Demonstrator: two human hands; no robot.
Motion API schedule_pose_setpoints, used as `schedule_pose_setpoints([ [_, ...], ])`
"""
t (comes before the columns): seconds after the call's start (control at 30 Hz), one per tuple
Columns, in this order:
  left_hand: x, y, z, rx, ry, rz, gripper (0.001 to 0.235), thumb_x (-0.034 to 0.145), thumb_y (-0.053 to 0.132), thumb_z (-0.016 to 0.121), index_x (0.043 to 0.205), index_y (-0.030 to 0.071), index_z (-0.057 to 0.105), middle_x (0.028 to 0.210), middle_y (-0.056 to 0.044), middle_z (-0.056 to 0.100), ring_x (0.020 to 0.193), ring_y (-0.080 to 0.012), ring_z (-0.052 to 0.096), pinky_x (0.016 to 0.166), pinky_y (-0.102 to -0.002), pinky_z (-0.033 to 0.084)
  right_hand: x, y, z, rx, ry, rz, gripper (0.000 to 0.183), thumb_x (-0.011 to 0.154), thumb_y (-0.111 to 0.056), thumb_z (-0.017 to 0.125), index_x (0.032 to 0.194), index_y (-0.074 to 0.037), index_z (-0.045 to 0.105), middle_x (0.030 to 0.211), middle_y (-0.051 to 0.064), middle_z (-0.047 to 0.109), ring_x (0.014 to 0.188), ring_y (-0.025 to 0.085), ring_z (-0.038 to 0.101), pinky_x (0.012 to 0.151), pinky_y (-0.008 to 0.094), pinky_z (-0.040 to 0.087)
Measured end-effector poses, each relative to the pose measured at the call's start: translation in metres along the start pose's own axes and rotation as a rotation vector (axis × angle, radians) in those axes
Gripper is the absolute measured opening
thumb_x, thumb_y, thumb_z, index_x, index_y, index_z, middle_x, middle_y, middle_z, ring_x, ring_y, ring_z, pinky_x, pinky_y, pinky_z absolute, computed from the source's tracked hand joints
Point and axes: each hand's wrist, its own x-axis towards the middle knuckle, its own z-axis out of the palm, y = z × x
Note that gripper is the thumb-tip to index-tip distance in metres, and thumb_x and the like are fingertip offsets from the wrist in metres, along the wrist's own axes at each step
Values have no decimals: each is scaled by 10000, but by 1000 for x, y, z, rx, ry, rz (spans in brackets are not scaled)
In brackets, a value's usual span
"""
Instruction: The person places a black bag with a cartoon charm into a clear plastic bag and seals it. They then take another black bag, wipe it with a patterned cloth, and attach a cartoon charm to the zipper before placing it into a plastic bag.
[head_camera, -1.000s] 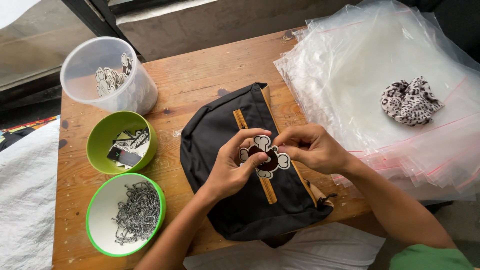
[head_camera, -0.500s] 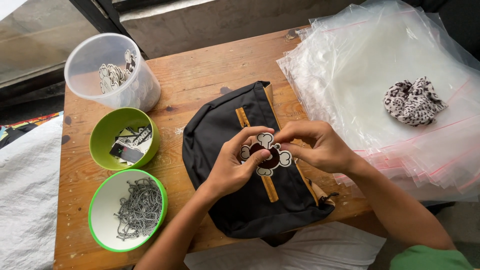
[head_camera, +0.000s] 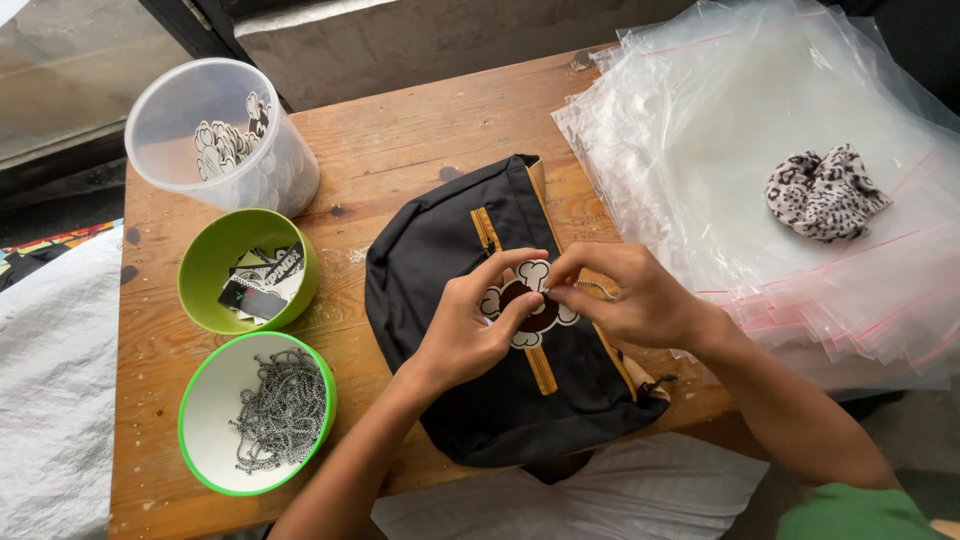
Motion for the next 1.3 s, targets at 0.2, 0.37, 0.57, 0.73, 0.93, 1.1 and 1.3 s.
schedule_pose_setpoints([
  [0.2,-6,5,0,-18,-43,-19,327,952,97,653,1277,132,670,686,-76,657,657,-128,571,615,-291,525,-11,1,-14,384,-92,383,69,1084,-116,403,1090,-68,453,681,16,497,632,136,500,632,302,474],
  [0.37,-7,13,5,50,-95,-44,286,943,105,635,1225,109,686,691,-87,643,677,-166,586,645,-326,525,-32,-24,-32,244,-127,549,79,1085,-108,373,1089,-79,445,572,-31,384,496,102,383,469,244,354],
  [0.57,-11,7,18,163,-224,-15,285,883,78,641,1157,44,709,701,-147,648,704,-303,637,688,-392,523,-68,-40,-39,-99,-109,668,52,1035,-121,461,1040,-100,509,488,21,468,463,177,427,474,329,405],
  [0.73,-17,5,30,432,-367,104,295,860,149,628,1131,61,704,721,-75,591,745,-261,579,754,-360,445,-90,-44,-35,-233,-83,686,39,999,-124,515,1036,-131,526,528,85,620,483,217,531,511,347,486],
  [0.93,-23,-10,39,797,-326,301,465,706,225,692,1164,148,665,874,-67,460,850,-292,476,765,-413,408,-94,-49,-19,-230,-97,562,65,994,-107,534,1040,-153,543,584,46,701,490,196,581,525,324,514],
  [1.1,-22,7,53,627,-427,151,628,748,261,693,1349,165,538,1076,-70,523,1059,-290,457,929,-421,307,-93,-51,-11,-228,-57,471,33,987,-126,549,1018,-139,550,531,46,644,454,189,545,500,304,482],
  [1.3,-21,9,51,536,-352,-31,619,797,67,619,1385,72,427,852,-49,623,915,-286,597,922,-452,326,-99,-32,-9,-235,21,428,109,985,-171,578,1085,-150,541,516,8,631,440,166,532,488,274,460],
])
